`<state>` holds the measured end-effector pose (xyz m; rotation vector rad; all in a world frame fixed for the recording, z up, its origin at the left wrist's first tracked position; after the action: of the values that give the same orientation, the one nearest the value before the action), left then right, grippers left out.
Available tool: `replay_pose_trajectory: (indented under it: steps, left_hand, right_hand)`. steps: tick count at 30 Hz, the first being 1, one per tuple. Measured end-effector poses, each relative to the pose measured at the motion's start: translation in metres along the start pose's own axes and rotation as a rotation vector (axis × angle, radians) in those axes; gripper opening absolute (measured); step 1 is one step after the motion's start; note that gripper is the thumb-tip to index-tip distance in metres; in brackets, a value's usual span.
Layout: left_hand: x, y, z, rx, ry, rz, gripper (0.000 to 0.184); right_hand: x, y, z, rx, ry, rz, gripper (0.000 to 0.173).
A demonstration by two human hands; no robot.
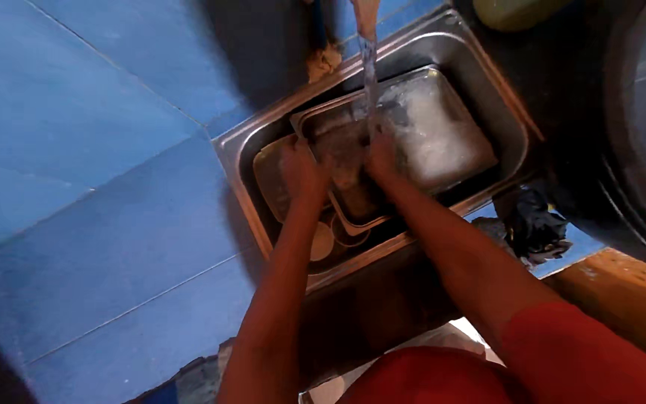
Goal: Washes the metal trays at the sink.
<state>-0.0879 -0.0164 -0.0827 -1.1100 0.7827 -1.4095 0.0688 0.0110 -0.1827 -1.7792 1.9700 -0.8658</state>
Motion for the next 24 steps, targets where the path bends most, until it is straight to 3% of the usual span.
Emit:
replay_pose_trajectory:
  steps: [2,5,8,11,13,15,19,24]
  left_hand:
    - [0.008,0.013,-0.008,0.062,-0.069,-0.035,0.069]
    - [0.015,0.036,-0.007,0.187,-0.111,0.016,0.071]
    - [0.015,0.050,-0.009,0.296,-0.151,0.050,0.068]
    - [0.013,0.055,-0.011,0.335,-0.173,0.055,0.055]
    - [0.013,0.057,-0.011,0.331,-0.181,0.063,0.049]
    - [0.014,0.057,-0.009,0.340,-0.204,0.077,0.046]
    - [0.012,0.062,-0.006,0.352,-0.220,0.112,0.048]
    - [0.012,0.063,-0.007,0.328,-0.226,0.083,0.046]
  right_hand:
    - [0.003,0.013,-0.007,0.081,-0.007,-0.031,0.058]
    - [0.026,0.035,-0.015,0.084,-0.268,-0.258,0.059]
    - [0.070,0.014,-0.025,0.073,-0.340,-0.550,0.057]
    - [0.088,-0.028,0.011,0.172,-0.385,-0.774,0.050]
    - [0.084,-0.061,0.047,0.255,-0.287,-0.729,0.042]
    - [0.075,-0.088,0.078,0.359,-0.086,-0.561,0.039]
    - [0.083,-0.099,0.055,0.472,0.275,-0.346,0.042]
    - [0.119,-0.029,-0.015,0.314,0.140,-0.345,0.038]
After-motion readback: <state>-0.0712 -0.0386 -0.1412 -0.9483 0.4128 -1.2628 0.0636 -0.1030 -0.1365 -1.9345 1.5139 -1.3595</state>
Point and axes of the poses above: each hand's wrist, its own x-axis away from the middle knuckle, its own y-axis out of the palm, z = x × y, the point moved 1 cm from there along -x, towards the middle knuckle, and after that the axes turned 7 degrees about -x, right-handed, at the moved point
